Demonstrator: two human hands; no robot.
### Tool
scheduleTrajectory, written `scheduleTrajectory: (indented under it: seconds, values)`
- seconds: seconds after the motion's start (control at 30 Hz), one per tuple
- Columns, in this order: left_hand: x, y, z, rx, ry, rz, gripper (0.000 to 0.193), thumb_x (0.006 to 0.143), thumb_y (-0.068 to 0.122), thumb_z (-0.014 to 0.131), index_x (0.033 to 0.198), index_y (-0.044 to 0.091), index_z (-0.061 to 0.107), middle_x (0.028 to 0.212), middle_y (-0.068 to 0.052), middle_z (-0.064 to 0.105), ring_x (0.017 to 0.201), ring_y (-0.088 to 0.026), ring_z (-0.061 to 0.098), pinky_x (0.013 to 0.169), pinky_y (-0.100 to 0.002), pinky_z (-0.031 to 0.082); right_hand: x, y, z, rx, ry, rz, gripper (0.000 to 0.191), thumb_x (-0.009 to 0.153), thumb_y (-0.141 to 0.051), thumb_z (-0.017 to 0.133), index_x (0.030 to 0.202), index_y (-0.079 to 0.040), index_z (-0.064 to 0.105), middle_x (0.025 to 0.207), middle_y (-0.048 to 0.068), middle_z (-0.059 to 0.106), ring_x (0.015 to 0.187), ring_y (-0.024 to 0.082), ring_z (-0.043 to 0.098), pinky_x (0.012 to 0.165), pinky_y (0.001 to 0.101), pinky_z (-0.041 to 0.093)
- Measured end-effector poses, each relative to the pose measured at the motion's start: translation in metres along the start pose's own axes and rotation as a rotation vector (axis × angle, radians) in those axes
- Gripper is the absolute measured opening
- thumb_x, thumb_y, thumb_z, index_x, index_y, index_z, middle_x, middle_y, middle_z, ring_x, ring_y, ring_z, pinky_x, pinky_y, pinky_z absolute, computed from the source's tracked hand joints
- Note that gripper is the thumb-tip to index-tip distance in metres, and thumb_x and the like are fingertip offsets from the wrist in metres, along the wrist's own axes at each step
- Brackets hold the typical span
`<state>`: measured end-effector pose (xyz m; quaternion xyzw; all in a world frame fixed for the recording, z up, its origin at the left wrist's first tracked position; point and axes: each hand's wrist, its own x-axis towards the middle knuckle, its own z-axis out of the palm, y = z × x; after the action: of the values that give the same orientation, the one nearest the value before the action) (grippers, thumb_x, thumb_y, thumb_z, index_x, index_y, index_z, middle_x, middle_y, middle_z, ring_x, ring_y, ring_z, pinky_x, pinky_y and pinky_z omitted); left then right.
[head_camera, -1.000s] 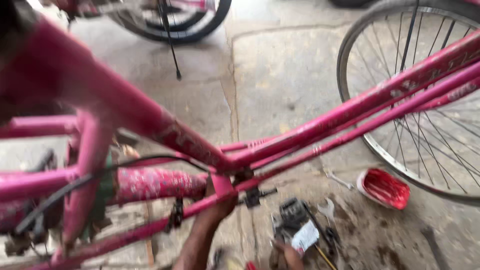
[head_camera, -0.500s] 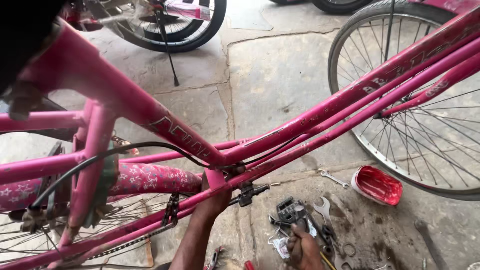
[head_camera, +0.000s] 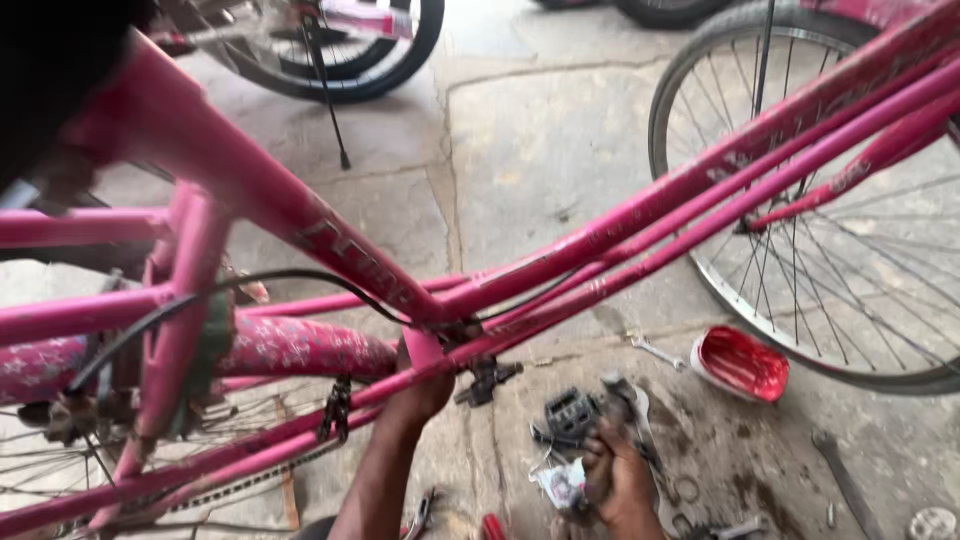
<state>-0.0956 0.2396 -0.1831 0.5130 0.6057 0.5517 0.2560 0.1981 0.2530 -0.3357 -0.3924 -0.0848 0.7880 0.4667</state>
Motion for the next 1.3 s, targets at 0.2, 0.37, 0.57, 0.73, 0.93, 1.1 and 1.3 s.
scheduleTrajectory:
  seconds: [0.2,0.37,0.57,0.73,0.93,1.1,1.3]
  values:
    - [0.001,0.007,0.000,-0.043,-0.004,-0.064,0.022,0.102,0.024,0.055,0.100,0.005,0.065,0.083,-0.003,0.069,0.075,-0.016,0.067,0.062,-0.035,0.054,-0.051,0.010,0.042,-0.708,-0.138,-0.013,0.071,0.079,-0.008,0.081,0.144,-0.018,0.051,0.077,0.005,0.062,0.051,0.016,0.055,0.043,0.0321,0.047]
    - [0.002,0.009,-0.001,0.004,-0.004,0.011,0.021,0.102,0.025,0.054,0.103,0.006,0.063,0.085,-0.003,0.069,0.075,-0.015,0.067,0.063,-0.034,0.055,-0.065,-0.054,0.065,-0.754,0.086,-0.100,0.055,0.086,-0.009,0.079,0.132,0.014,0.061,0.074,0.015,0.062,0.045,0.025,0.055,0.036,0.0374,0.045]
    - [0.003,0.009,-0.001,-0.428,-0.017,-0.175,0.021,0.102,0.027,0.051,0.107,0.008,0.059,0.089,-0.002,0.067,0.075,-0.013,0.067,0.062,-0.033,0.056,-0.075,-0.038,0.084,-0.674,0.596,-0.161,0.057,0.093,-0.018,0.068,0.146,-0.007,0.050,0.095,0.013,0.068,0.067,0.022,0.062,0.050,0.0364,0.049]
    - [0.003,0.008,-0.002,-0.082,-0.022,0.014,0.020,0.106,0.020,0.057,0.101,0.002,0.064,0.088,-0.004,0.065,0.081,-0.011,0.061,0.066,-0.030,0.053,-0.076,-0.056,0.098,-1.033,-0.285,-0.357,0.072,0.087,-0.017,0.077,0.152,-0.005,0.047,0.109,0.008,0.068,0.088,0.011,0.062,0.076,0.0275,0.053]
    - [0.004,0.007,-0.004,-0.179,-0.054,-0.112,0.019,0.101,0.020,0.054,0.100,0.003,0.064,0.086,-0.003,0.068,0.076,-0.014,0.065,0.061,-0.032,0.053,-0.089,-0.058,0.096,-0.791,0.110,-0.496,0.079,0.077,-0.021,0.076,0.151,-0.011,0.050,0.083,0.007,0.065,0.062,0.015,0.059,0.053,0.0325,0.054]
    - [0.004,0.007,-0.004,-0.132,0.009,-0.096,0.020,0.103,0.019,0.047,0.105,0.006,0.062,0.089,-0.003,0.071,0.079,-0.013,0.068,0.064,-0.030,0.055,-0.073,-0.030,0.099,-1.164,-0.243,-0.235,0.081,0.082,-0.016,0.076,0.157,-0.015,0.045,0.072,0.005,0.058,0.055,0.014,0.047,0.048,0.0321,0.044]
    - [0.005,0.008,-0.004,-0.117,-0.045,0.001,0.020,0.101,0.016,0.052,0.103,0.002,0.066,0.088,-0.005,0.072,0.079,-0.014,0.067,0.064,-0.031,0.054,-0.102,-0.025,0.085,-1.298,-0.219,-0.785,0.087,0.075,-0.007,0.082,0.153,-0.012,0.043,0.085,0.010,0.079,0.066,0.011,0.071,0.062,0.0296,0.057]
